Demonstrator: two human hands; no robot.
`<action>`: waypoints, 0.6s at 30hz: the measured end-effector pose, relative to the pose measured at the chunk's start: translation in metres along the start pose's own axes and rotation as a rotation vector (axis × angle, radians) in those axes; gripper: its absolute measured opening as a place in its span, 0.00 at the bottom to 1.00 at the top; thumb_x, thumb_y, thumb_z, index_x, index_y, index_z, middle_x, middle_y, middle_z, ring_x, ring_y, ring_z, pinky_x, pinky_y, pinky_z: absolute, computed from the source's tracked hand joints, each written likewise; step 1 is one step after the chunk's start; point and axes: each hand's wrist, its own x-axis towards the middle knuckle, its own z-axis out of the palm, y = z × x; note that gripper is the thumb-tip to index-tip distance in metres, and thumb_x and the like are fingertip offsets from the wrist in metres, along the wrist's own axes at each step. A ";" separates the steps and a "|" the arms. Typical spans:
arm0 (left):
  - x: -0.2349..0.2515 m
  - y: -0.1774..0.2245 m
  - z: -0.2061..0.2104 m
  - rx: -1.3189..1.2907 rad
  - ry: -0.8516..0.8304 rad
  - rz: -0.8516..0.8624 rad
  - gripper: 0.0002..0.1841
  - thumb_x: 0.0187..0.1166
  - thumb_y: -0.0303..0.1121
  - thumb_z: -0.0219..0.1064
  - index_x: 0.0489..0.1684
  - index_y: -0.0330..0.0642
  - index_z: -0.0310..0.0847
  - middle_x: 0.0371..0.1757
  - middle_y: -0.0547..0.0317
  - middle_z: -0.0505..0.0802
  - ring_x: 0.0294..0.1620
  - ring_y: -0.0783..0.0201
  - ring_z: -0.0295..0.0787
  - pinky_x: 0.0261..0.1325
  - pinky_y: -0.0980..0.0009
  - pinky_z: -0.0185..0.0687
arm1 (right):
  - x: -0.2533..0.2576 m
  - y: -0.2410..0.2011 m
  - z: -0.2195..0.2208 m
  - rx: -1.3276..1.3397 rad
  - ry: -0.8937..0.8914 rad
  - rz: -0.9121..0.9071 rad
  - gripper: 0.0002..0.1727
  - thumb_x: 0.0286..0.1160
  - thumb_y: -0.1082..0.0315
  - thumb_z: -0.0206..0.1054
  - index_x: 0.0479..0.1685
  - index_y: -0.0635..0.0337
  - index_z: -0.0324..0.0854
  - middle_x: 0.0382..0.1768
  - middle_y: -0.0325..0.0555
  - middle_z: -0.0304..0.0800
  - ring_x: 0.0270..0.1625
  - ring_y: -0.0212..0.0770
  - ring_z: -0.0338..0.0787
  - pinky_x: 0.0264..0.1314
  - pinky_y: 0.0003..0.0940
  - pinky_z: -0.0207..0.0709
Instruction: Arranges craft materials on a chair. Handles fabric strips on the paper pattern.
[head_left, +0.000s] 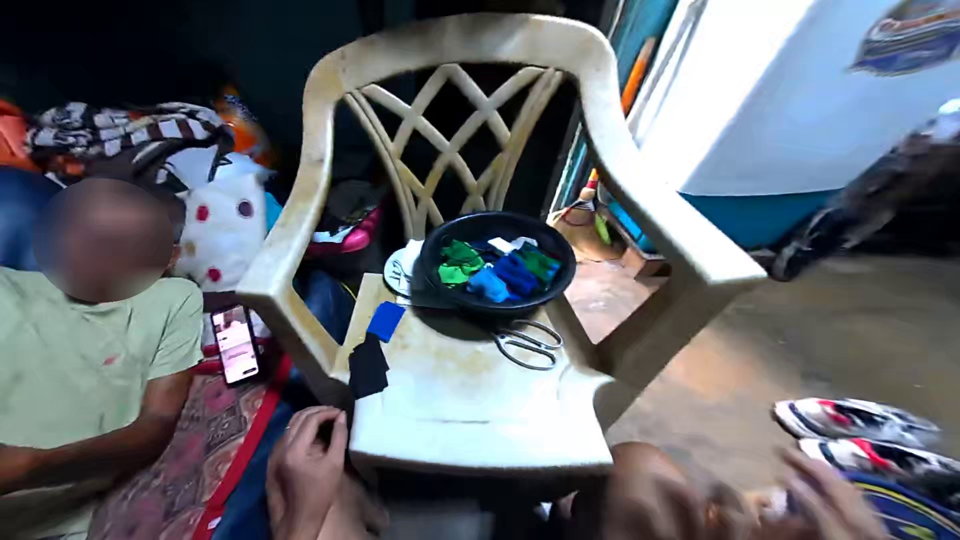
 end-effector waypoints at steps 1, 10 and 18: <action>0.008 0.005 0.006 -0.040 -0.005 0.051 0.10 0.71 0.32 0.68 0.31 0.33 0.91 0.40 0.50 0.96 0.50 0.62 0.94 0.61 0.70 0.85 | 0.010 -0.016 0.027 0.093 -0.046 -0.085 0.23 0.86 0.52 0.61 0.77 0.44 0.70 0.80 0.38 0.72 0.88 0.34 0.65 0.89 0.36 0.58; 0.106 0.013 0.062 -0.154 -0.381 -0.104 0.09 0.72 0.24 0.73 0.45 0.29 0.91 0.58 0.37 0.92 0.64 0.44 0.88 0.69 0.51 0.80 | 0.065 -0.097 0.196 0.530 -0.572 -0.369 0.09 0.71 0.72 0.64 0.39 0.64 0.90 0.50 0.56 0.94 0.57 0.55 0.92 0.60 0.44 0.85; 0.180 0.014 0.100 -0.101 -0.711 -0.347 0.19 0.79 0.25 0.68 0.66 0.24 0.81 0.70 0.30 0.84 0.71 0.41 0.82 0.76 0.51 0.75 | 0.147 -0.093 0.219 0.443 -0.354 -0.204 0.09 0.66 0.81 0.63 0.36 0.71 0.91 0.36 0.58 0.94 0.42 0.51 0.94 0.52 0.42 0.86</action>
